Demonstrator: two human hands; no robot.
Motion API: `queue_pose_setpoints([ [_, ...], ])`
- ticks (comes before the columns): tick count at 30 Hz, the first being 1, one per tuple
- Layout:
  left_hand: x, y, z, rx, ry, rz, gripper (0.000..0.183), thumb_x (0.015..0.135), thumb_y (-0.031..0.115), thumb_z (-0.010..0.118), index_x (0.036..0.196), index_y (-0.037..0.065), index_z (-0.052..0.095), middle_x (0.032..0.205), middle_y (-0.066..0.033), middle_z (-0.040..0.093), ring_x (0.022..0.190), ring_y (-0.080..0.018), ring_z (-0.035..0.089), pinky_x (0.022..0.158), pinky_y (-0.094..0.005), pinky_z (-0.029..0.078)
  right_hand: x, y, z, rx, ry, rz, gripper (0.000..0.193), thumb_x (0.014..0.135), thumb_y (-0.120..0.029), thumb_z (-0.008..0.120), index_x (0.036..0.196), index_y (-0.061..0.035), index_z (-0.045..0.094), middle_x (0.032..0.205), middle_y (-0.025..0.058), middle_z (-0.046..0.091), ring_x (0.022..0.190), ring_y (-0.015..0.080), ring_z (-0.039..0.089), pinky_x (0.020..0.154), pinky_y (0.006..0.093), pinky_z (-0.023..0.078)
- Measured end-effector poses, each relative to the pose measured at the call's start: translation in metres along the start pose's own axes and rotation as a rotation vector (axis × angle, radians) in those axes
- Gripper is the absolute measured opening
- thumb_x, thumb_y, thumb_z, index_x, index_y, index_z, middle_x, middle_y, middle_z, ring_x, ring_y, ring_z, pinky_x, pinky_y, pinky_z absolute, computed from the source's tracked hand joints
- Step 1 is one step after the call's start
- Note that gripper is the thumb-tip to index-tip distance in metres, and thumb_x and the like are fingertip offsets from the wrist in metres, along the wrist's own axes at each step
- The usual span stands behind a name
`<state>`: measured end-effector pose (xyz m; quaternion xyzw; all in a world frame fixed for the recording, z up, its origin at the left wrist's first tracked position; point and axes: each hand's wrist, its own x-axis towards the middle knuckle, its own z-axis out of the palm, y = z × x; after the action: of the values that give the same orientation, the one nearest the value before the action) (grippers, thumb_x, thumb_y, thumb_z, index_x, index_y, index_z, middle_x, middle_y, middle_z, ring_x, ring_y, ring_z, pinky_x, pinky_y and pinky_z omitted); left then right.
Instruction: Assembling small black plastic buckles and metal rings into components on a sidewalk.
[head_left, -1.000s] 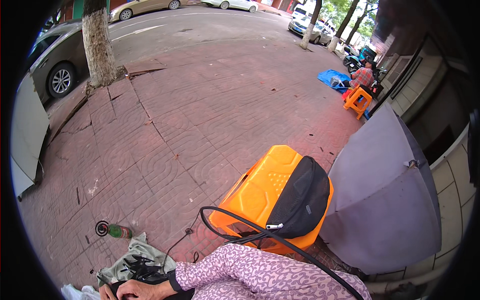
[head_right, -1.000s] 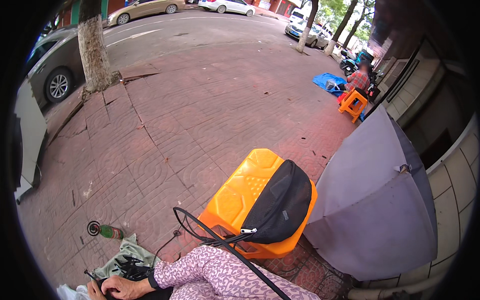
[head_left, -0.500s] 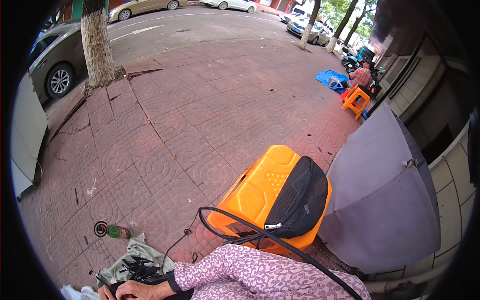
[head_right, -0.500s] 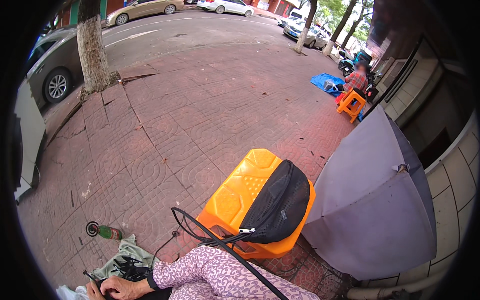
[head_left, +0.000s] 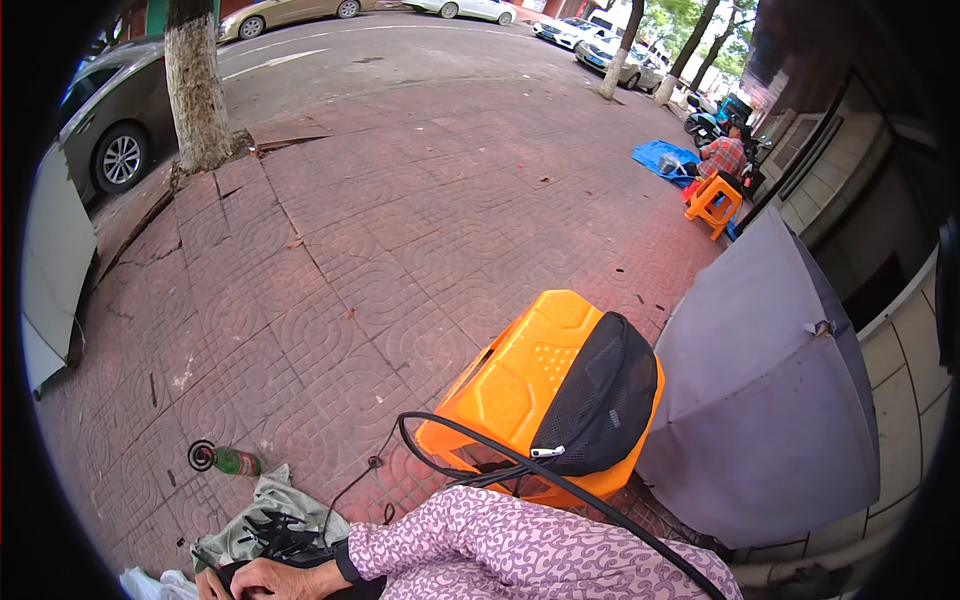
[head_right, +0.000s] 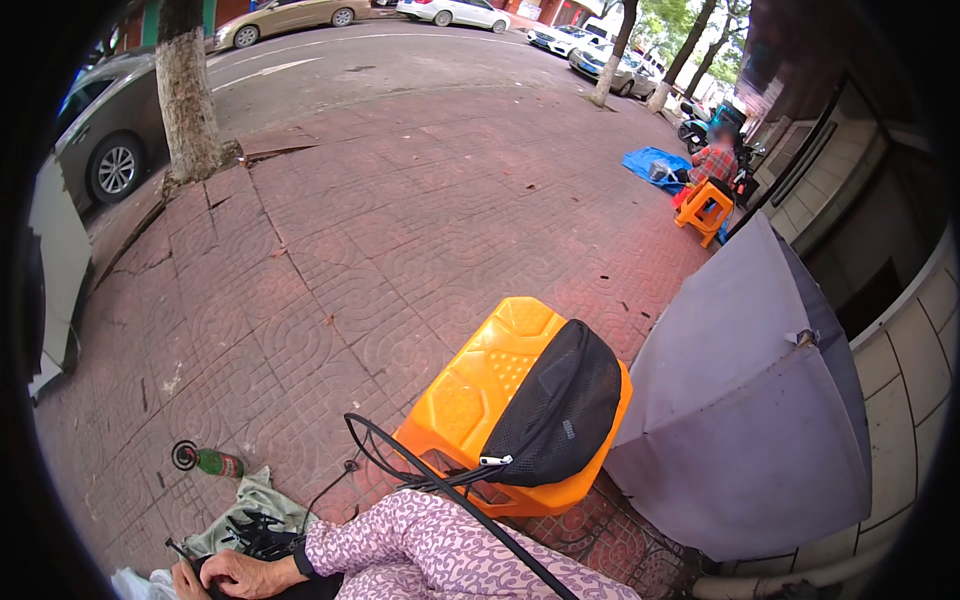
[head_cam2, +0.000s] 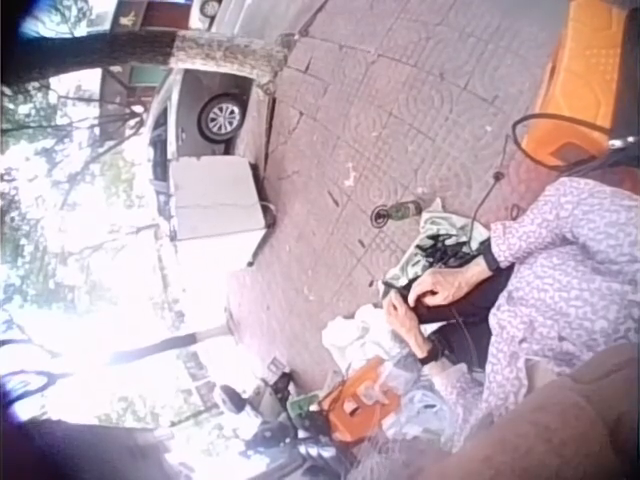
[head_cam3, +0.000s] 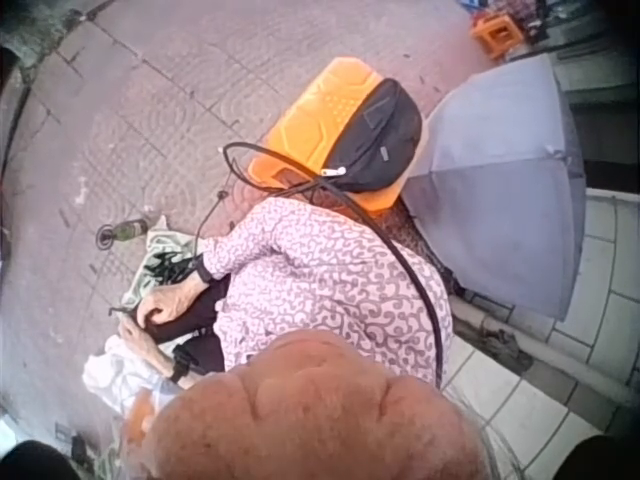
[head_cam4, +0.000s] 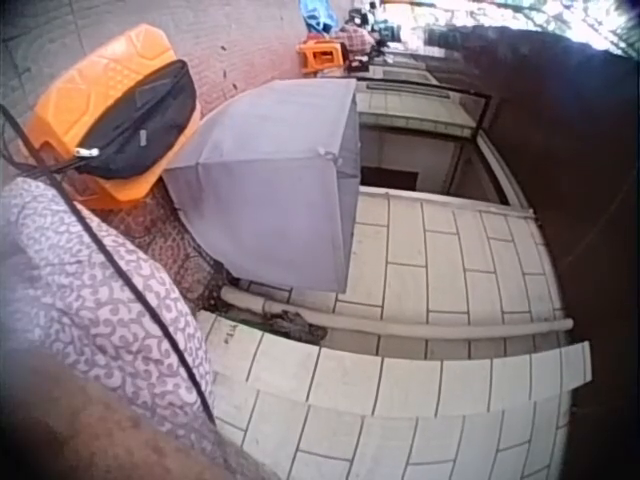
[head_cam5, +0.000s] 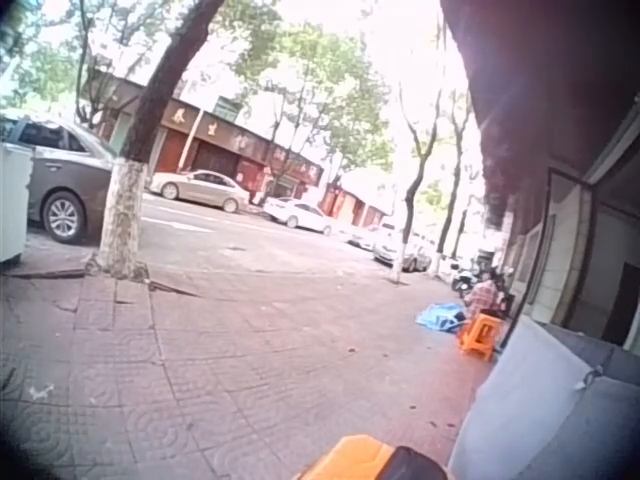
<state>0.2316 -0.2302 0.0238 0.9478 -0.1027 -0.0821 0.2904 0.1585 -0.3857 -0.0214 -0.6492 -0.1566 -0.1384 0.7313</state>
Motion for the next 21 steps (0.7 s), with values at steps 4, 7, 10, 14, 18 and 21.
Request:
queue_pose_setpoints([
  [4,0.0,-0.007,0.001,0.001,0.008,0.008,0.048,0.1,0.041,0.047,0.107,-0.003,0.065,0.103,-0.0246,0.064,0.096,-0.038,0.06,0.083,-0.0439,0.045,0.0,-0.002,-0.002,0.0,-0.008,0.024,0.026,0.08,-0.01,0.055,0.101,-0.005,0.069,0.096,0.0128,0.07,0.09,0.0276,0.066,0.079,0.0378,0.051],
  [7,0.001,-0.004,0.001,-0.028,-0.001,0.013,0.049,0.099,0.041,0.047,0.109,-0.003,0.065,0.104,-0.0245,0.065,0.097,-0.0379,0.06,0.084,-0.0436,0.045,0.001,0.001,0.0,-0.003,-0.008,0.039,0.026,0.08,-0.009,0.055,0.1,-0.0054,0.069,0.095,0.0128,0.07,0.089,0.0275,0.066,0.078,0.0376,0.051],
  [10,0.001,-0.003,-0.001,-0.013,0.012,0.031,0.049,0.099,0.04,0.046,0.113,-0.003,0.064,0.107,-0.0244,0.065,0.099,-0.0376,0.06,0.086,-0.0426,0.045,0.003,-0.002,0.0,0.006,-0.002,0.024,0.025,0.08,-0.009,0.055,0.099,-0.005,0.07,0.094,0.0128,0.07,0.088,0.0277,0.067,0.077,0.0374,0.051],
  [14,-0.001,0.006,-0.003,-0.038,-0.013,-0.006,0.048,0.099,0.038,0.046,0.117,-0.003,0.063,0.113,-0.0231,0.065,0.104,-0.036,0.06,0.09,-0.0408,0.045,0.004,-0.006,-0.002,-0.007,0.005,0.017,0.024,0.081,-0.008,0.054,0.099,-0.0045,0.07,0.094,0.0134,0.07,0.087,0.0283,0.067,0.076,0.0377,0.051],
  [18,0.003,-0.002,-0.001,-0.014,-0.02,-0.007,0.047,0.099,0.036,0.046,0.118,-0.003,0.064,0.114,-0.0213,0.066,0.105,-0.0348,0.061,0.093,-0.0398,0.045,0.004,-0.003,-0.001,0.002,0.006,0.014,0.023,0.082,-0.009,0.055,0.099,-0.0039,0.069,0.094,0.0138,0.07,0.087,0.0286,0.067,0.076,0.0378,0.051],
  [21,0.003,-0.002,0.001,-0.004,0.02,0.032,0.045,0.099,0.035,0.047,0.117,-0.003,0.065,0.114,-0.0207,0.066,0.104,-0.0343,0.062,0.093,-0.0394,0.045,0.005,-0.002,-0.001,-0.006,0.01,-0.007,0.023,0.083,-0.009,0.055,0.1,-0.0037,0.069,0.094,0.0131,0.07,0.087,0.028,0.067,0.077,0.0381,0.051],
])
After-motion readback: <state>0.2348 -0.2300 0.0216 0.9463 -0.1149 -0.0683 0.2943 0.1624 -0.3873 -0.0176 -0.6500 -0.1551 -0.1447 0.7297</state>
